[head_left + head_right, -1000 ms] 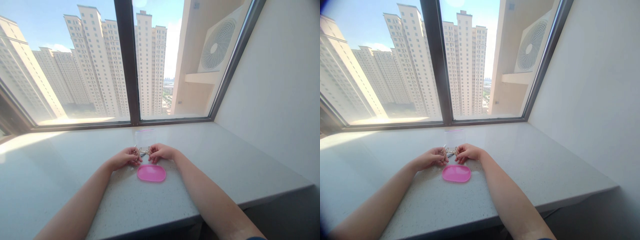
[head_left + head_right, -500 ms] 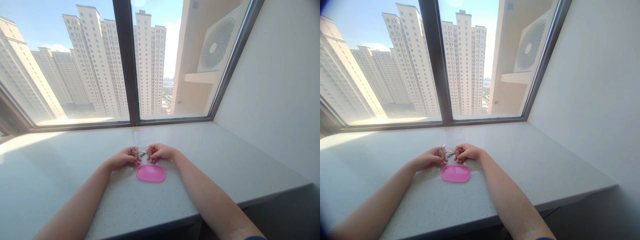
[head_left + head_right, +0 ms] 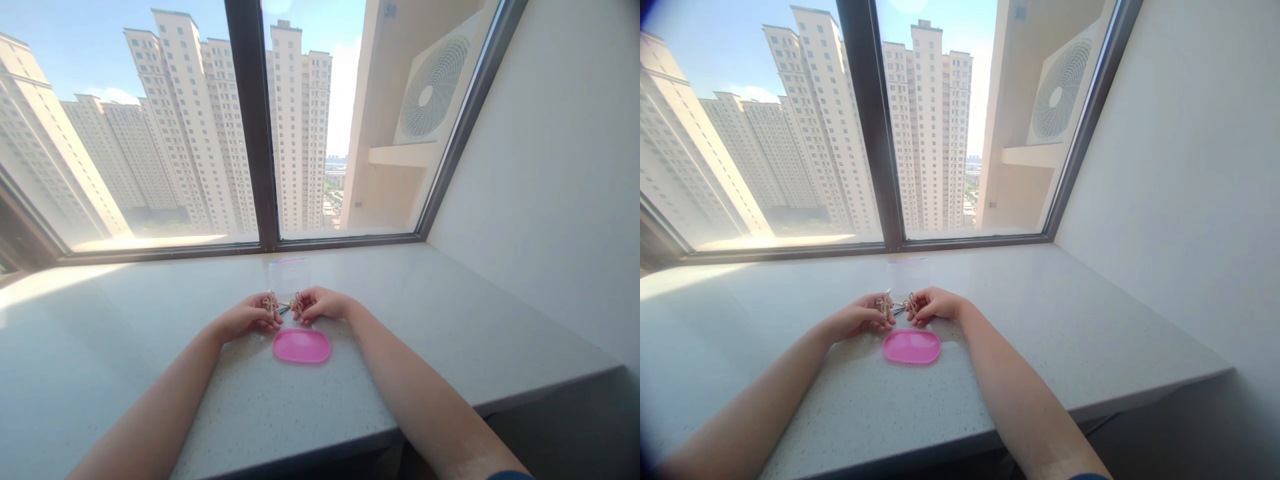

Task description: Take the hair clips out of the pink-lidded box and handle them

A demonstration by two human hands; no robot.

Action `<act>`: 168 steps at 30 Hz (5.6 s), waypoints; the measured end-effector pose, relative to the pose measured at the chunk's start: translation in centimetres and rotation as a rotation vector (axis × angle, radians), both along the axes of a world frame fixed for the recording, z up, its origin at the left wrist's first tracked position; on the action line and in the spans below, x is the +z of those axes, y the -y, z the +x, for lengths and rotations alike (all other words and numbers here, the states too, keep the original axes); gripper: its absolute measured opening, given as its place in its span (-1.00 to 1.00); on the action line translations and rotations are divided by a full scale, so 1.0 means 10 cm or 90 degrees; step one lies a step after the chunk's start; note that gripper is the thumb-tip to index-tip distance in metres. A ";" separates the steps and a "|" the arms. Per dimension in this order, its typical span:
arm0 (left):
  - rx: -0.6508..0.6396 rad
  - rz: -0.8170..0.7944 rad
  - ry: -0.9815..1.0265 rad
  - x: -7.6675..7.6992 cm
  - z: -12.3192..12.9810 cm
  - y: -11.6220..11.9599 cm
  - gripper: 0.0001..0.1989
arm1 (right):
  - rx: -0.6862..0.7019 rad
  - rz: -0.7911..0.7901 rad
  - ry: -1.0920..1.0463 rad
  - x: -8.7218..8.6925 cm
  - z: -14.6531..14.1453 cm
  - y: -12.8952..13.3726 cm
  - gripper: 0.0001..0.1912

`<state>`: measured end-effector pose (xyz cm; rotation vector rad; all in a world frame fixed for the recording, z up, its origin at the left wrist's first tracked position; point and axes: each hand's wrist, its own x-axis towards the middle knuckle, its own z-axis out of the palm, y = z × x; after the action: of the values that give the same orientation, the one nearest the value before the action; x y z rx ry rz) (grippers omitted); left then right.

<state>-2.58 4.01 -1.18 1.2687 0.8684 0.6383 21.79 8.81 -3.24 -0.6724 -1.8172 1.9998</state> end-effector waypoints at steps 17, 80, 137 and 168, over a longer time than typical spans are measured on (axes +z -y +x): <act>0.001 -0.007 0.014 0.00 0.00 0.00 -0.61 | -0.009 -0.017 0.014 0.03 -0.01 0.01 -0.63; -0.043 0.036 0.034 -0.07 0.00 -0.01 -0.54 | -0.013 0.033 0.002 0.00 -0.02 0.01 -0.59; -0.004 0.026 -0.029 -0.06 0.00 -0.03 -0.78 | -0.039 -0.019 0.024 -0.02 -0.03 0.00 -0.57; -0.029 0.058 -0.023 -0.09 -0.03 -0.06 -0.66 | -0.019 0.056 0.040 -0.02 -0.02 -0.01 -0.58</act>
<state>-2.87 4.61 -2.12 1.3824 0.8452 0.6264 21.56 8.94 -3.40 -0.7386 -1.9074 1.8874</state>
